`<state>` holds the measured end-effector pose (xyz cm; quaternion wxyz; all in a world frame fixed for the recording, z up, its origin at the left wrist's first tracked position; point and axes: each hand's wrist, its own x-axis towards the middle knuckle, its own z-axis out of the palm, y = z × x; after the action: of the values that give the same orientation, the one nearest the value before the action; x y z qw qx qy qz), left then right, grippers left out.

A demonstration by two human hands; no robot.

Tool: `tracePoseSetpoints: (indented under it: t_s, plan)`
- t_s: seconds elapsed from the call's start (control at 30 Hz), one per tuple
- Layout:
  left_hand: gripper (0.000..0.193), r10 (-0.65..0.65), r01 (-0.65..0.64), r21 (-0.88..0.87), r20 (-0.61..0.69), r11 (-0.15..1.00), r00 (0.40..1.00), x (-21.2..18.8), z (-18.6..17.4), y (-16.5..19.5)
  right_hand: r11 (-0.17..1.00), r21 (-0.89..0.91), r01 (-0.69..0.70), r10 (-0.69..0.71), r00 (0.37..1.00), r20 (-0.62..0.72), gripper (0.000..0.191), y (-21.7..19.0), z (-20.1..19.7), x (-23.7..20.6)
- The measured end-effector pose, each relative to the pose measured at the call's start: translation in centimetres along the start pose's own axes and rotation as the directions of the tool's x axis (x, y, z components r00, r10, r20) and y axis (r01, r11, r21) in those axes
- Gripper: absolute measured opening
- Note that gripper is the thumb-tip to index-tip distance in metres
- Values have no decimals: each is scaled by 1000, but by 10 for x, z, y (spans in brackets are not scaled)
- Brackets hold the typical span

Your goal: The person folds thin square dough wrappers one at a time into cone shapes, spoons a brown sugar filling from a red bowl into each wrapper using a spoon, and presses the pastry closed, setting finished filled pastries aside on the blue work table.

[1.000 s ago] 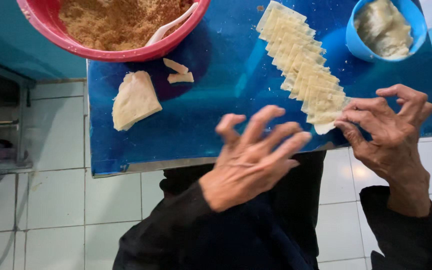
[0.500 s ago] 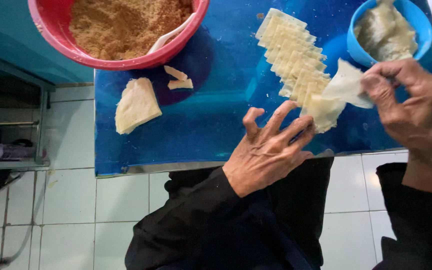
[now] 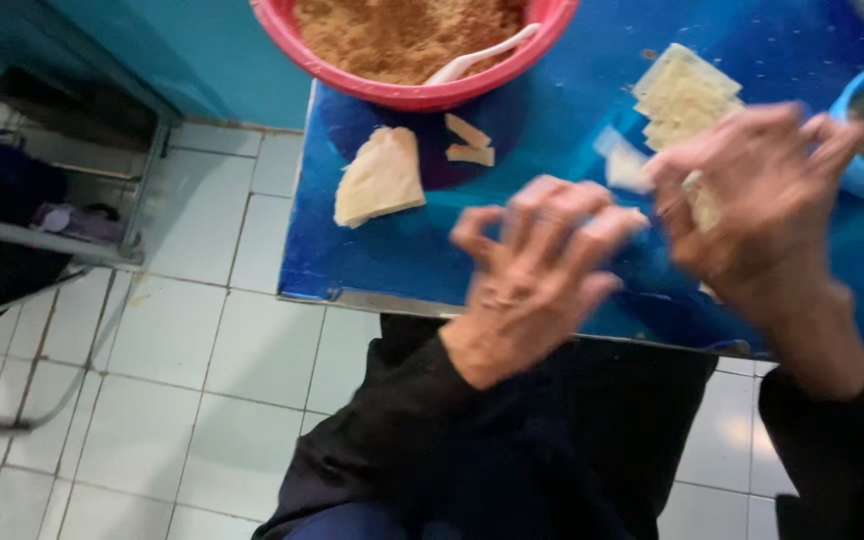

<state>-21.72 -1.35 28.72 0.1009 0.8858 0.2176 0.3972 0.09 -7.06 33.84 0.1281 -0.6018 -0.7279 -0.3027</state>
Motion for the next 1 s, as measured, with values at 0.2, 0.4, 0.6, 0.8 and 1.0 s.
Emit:
tracePoseSetpoints:
  t_s: [0.2,0.4,0.6,0.8,1.0]
  plan:
    - [21,83,-80,210,-7,974,996,-10,-36,-48,979,200,24,-40,996,75,18,-71,-7,-5]
    - [11,95,-100,105,52,989,994,-17,-39,-58,970,228,-85,53,988,143,21,-71,-17,-10]
    - [16,83,-86,35,80,996,993,-14,-45,-64,971,199,-130,99,982,159,10,-10,9,31]
    - [28,45,-43,-17,133,999,990,-7,-46,-71,993,66,96,-101,991,88,23,20,87,158]
    - [41,98,-91,-69,106,993,990,-12,-44,-77,992,96,-86,3,758,652,49,19,131,219]
